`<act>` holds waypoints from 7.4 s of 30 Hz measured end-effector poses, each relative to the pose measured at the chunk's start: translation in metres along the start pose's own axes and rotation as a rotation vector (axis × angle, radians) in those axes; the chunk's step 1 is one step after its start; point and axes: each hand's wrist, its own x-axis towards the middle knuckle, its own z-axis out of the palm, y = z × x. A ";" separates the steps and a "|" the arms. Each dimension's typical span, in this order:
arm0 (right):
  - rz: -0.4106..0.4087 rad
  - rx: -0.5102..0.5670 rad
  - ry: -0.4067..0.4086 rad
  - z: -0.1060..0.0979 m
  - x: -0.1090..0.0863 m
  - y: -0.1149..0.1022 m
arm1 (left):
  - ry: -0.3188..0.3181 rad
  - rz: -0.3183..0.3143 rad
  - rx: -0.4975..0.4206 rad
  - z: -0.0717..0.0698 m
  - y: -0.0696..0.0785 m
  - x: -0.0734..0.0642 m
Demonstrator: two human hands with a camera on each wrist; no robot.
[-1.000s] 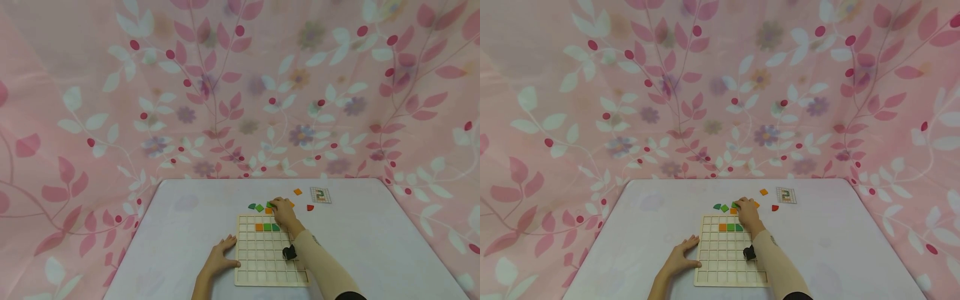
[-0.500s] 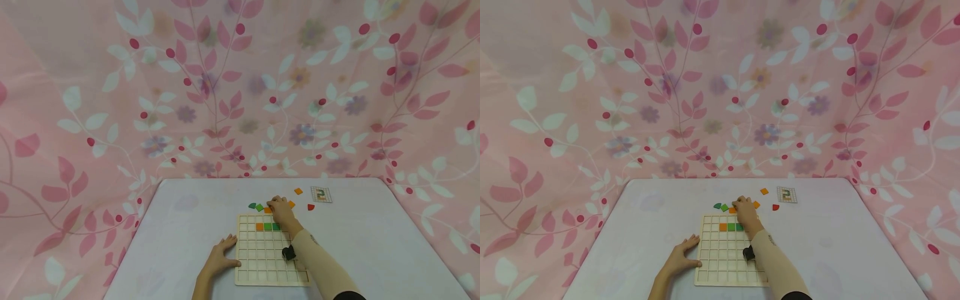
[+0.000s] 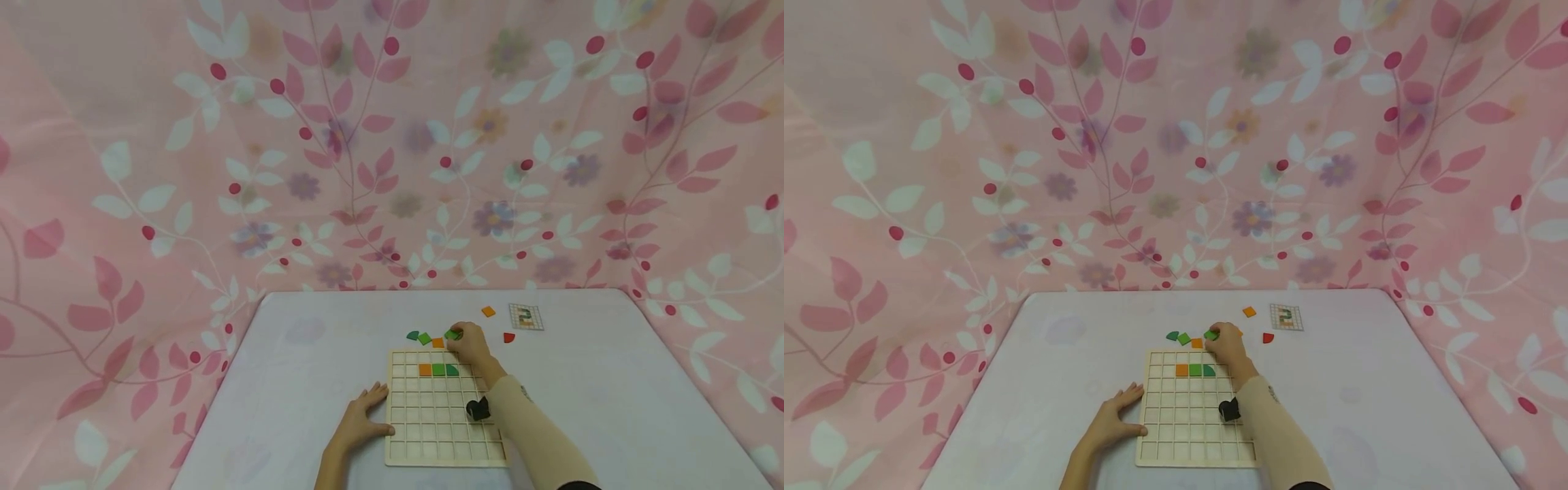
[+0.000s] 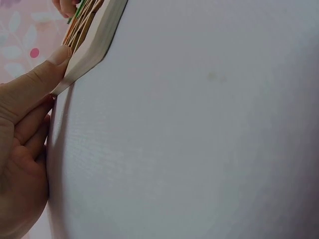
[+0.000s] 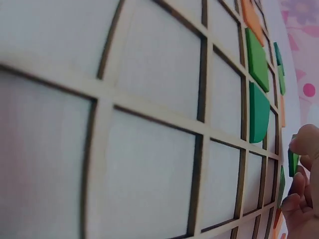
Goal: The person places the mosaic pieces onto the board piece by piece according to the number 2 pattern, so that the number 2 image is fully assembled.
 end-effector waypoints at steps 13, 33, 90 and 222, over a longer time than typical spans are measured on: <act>-0.111 0.190 0.127 -0.019 -0.032 0.004 | -0.005 -0.010 0.005 0.000 0.000 0.001; -0.351 0.117 0.137 -0.013 -0.092 0.012 | 0.015 -0.024 -0.005 -0.003 0.002 -0.001; -0.201 -0.025 0.016 -0.001 -0.107 -0.003 | 0.005 0.020 0.027 0.001 0.002 -0.001; -0.405 -0.169 0.087 0.008 -0.107 0.005 | 0.013 -0.005 -0.006 0.004 0.002 0.000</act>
